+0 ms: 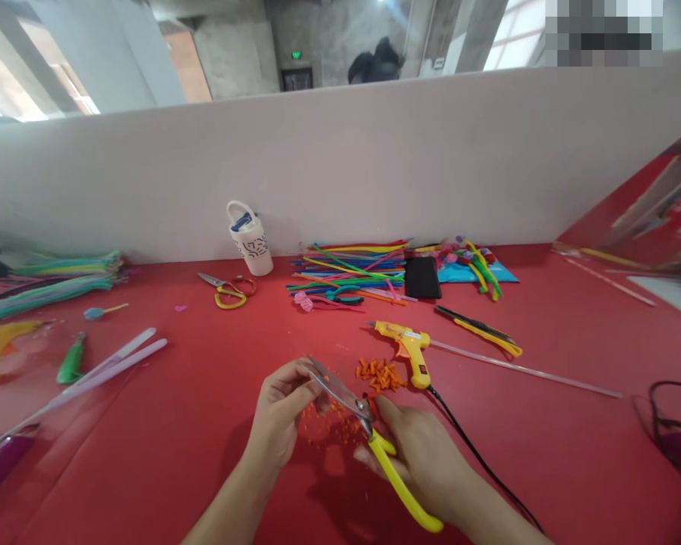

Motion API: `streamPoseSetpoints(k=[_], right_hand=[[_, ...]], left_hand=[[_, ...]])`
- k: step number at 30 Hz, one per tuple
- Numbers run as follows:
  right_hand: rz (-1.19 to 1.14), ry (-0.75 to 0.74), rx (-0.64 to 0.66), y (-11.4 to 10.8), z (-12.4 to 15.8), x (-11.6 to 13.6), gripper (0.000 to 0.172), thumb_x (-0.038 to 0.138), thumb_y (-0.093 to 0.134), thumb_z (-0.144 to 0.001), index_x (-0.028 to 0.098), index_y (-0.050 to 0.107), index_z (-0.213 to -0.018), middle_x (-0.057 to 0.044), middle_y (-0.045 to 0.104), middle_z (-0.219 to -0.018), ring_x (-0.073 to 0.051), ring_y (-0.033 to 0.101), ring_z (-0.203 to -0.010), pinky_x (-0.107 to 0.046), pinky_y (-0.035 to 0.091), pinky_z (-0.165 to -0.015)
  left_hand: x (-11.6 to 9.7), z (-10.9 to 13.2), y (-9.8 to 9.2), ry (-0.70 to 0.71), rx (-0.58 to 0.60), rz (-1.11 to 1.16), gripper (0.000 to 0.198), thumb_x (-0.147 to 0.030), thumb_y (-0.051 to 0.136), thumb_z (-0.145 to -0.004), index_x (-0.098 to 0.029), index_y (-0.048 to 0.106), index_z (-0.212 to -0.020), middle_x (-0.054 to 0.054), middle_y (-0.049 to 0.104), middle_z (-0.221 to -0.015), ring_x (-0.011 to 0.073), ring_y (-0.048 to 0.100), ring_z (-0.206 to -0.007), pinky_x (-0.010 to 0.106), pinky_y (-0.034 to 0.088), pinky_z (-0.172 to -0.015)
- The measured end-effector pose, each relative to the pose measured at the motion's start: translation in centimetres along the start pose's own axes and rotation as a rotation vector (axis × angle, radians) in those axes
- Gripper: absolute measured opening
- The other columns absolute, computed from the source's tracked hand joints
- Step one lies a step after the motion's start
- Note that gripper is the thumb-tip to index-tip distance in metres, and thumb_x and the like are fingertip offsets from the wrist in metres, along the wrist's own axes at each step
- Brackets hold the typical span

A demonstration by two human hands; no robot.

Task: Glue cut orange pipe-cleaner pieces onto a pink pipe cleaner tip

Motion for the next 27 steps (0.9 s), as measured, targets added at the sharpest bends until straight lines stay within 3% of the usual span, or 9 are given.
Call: streamPoseSetpoints(k=[8,14,20,27], right_hand=[[0.013,0.04,0.014,0.2,-0.1,-0.4,0.035,0.054,0.044,-0.079,0.021,0.041,-0.067,-0.003,0.056,-0.056,-0.015,0.045,-0.045,-0.026,0.015,-0.045],[-0.08,0.1,0.003,0.6,-0.8,-1.2,0.037,0.052,0.044,-0.079,0.021,0.036,-0.06,0.002,0.042,-0.05,-0.011,0.032,-0.044,-0.026,0.016,-0.045],[-0.483,0.14,-0.127,0.0,-1.6,-2.0,0.04,0.053,0.04,-0.078,0.023,0.026,-0.057,0.006,0.029,-0.052,-0.009,0.028,-0.046,-0.022,0.022,-0.044],[-0.193,0.337,-0.406,-3.4,-1.3,-5.2,0.035,0.053,0.053,-0.069,0.022,0.043,-0.057,0.004,0.041,-0.046,-0.011,0.034,-0.043,-0.023,0.021,-0.044]], left_hand=[[0.0,-0.2,-0.1,-0.053,-0.028,-0.042,0.005,-0.016,0.068,-0.062,-0.015,0.063,-0.06,-0.003,0.057,-0.055,0.0063,0.05,-0.044,0.017,0.039,-0.043],[0.9,-0.5,-0.4,-0.143,-0.063,-0.053,0.01,-0.02,0.067,-0.064,-0.015,0.059,-0.061,-0.002,0.059,-0.054,0.0059,0.05,-0.041,0.016,0.037,-0.041],[2.0,-0.9,-0.7,-0.216,-0.047,-0.154,0.017,-0.029,0.063,-0.069,-0.013,0.06,-0.066,0.0,0.06,-0.06,0.0064,0.05,-0.044,0.017,0.038,-0.042],[2.0,-1.9,-1.3,-0.141,-0.031,-0.504,0.015,-0.028,0.064,-0.067,-0.015,0.059,-0.061,-0.005,0.049,-0.045,0.0078,0.043,-0.042,0.019,0.034,-0.045]])
Point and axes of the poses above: each hand's wrist, its own z-axis away from the middle knuckle, its own y-axis out of the palm, x = y × z, the point moved 4 cm from there along -z, towards the middle knuckle
